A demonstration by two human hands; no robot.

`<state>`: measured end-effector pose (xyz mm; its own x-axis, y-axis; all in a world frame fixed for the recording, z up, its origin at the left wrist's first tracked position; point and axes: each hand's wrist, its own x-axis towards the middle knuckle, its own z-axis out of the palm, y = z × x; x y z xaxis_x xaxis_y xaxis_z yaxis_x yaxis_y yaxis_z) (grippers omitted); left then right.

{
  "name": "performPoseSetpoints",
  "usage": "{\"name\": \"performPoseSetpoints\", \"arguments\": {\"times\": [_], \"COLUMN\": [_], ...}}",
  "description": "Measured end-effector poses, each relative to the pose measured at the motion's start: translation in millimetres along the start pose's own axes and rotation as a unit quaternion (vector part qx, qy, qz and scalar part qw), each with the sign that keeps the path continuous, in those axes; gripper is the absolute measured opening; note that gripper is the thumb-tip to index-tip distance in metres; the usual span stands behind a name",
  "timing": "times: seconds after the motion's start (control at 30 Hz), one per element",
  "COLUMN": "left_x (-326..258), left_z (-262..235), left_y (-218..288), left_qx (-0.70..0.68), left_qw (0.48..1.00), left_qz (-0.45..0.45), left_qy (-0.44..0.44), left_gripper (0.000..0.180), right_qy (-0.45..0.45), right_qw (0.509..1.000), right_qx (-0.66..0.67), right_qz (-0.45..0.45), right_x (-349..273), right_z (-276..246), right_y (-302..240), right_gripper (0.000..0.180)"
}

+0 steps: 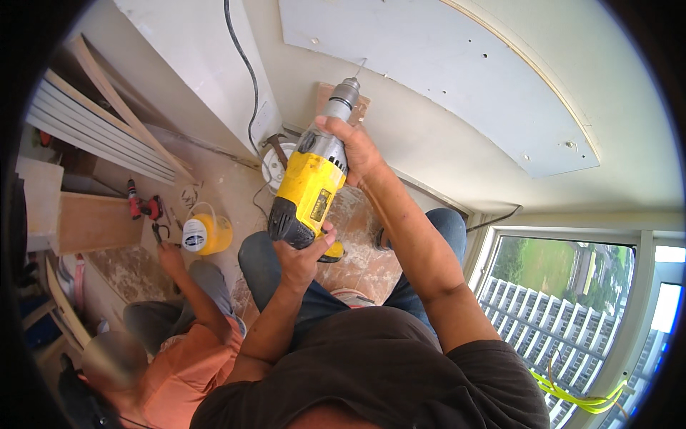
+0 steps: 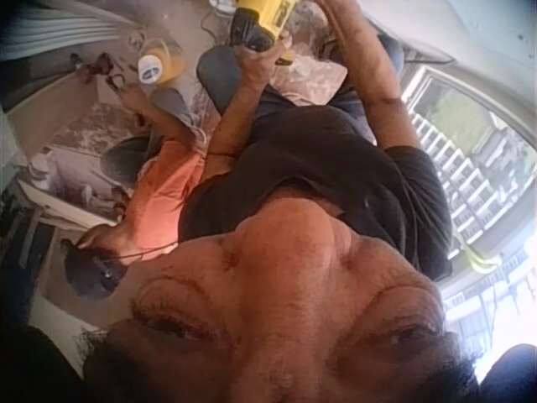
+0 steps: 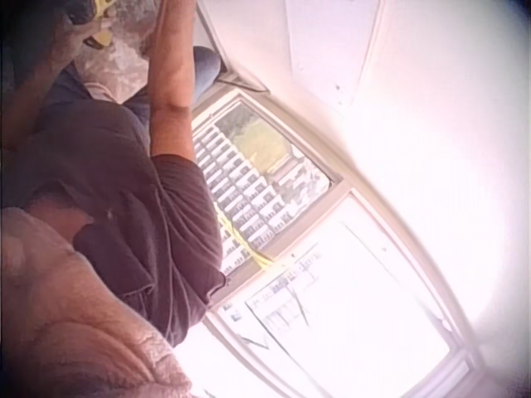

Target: The person positions a white ceiling panel, applies adhesive, and uses a yellow drill to secure it to the ceiling. They also use a red drill and handle screws and a wooden plank during the process.

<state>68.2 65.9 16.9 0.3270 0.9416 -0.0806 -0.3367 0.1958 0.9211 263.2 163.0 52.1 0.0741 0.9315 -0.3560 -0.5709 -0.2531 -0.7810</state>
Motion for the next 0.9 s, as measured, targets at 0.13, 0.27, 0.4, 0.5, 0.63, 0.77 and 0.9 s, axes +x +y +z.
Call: {"name": "performPoseSetpoints", "arguments": {"times": [0.13, 0.27, 0.4, 0.5, 0.63, 0.77, 0.9], "left_x": [0.2, 0.3, 1.5, 1.4, 0.9, 0.5, 0.4], "left_z": [2.3, 3.7, 3.0, 0.0, 1.7, 2.1, 3.7], "left_y": [0.3, 2.2, 1.9, 1.1, 2.0, 0.7, -1.9], "left_qx": [-0.013, -0.012, 0.034, 0.043, 0.021, 0.027, 0.034], "left_qw": [1.0, 1.0, 0.999, 0.998, 1.0, 1.0, 0.999], "left_qz": [0.008, 0.008, 0.026, 0.013, -0.001, 0.007, 0.002], "left_qy": [-0.003, -0.006, -0.015, -0.037, -0.01, -0.004, -0.001], "left_gripper": [0.029, 0.028, 0.025, 0.038, 0.024, 0.024, 0.025], "right_qy": [-0.003, 0.0, 0.001, 0.003, 0.005, 0.01, 0.017], "right_qw": [1.0, 1.0, 1.0, 1.0, 1.0, 1.0, 1.0], "right_qx": [-0.001, -0.006, 0.005, 0.013, 0.012, 0.006, -0.002], "right_qz": [-0.001, -0.005, 0.008, 0.013, 0.012, 0.005, 0.001], "right_x": [0.7, -1.5, 1.1, 1.4, 3.2, -1.4, 0.0], "right_z": [-2.5, 0.2, -3.2, -1.3, -7.1, -2.3, -2.9], "right_y": [-0.7, -3.6, -3.4, -3.3, 1.5, -0.8, -1.7], "right_gripper": [0.059, 0.06, 0.059, 0.059, 0.058, 0.056, 0.056]}}
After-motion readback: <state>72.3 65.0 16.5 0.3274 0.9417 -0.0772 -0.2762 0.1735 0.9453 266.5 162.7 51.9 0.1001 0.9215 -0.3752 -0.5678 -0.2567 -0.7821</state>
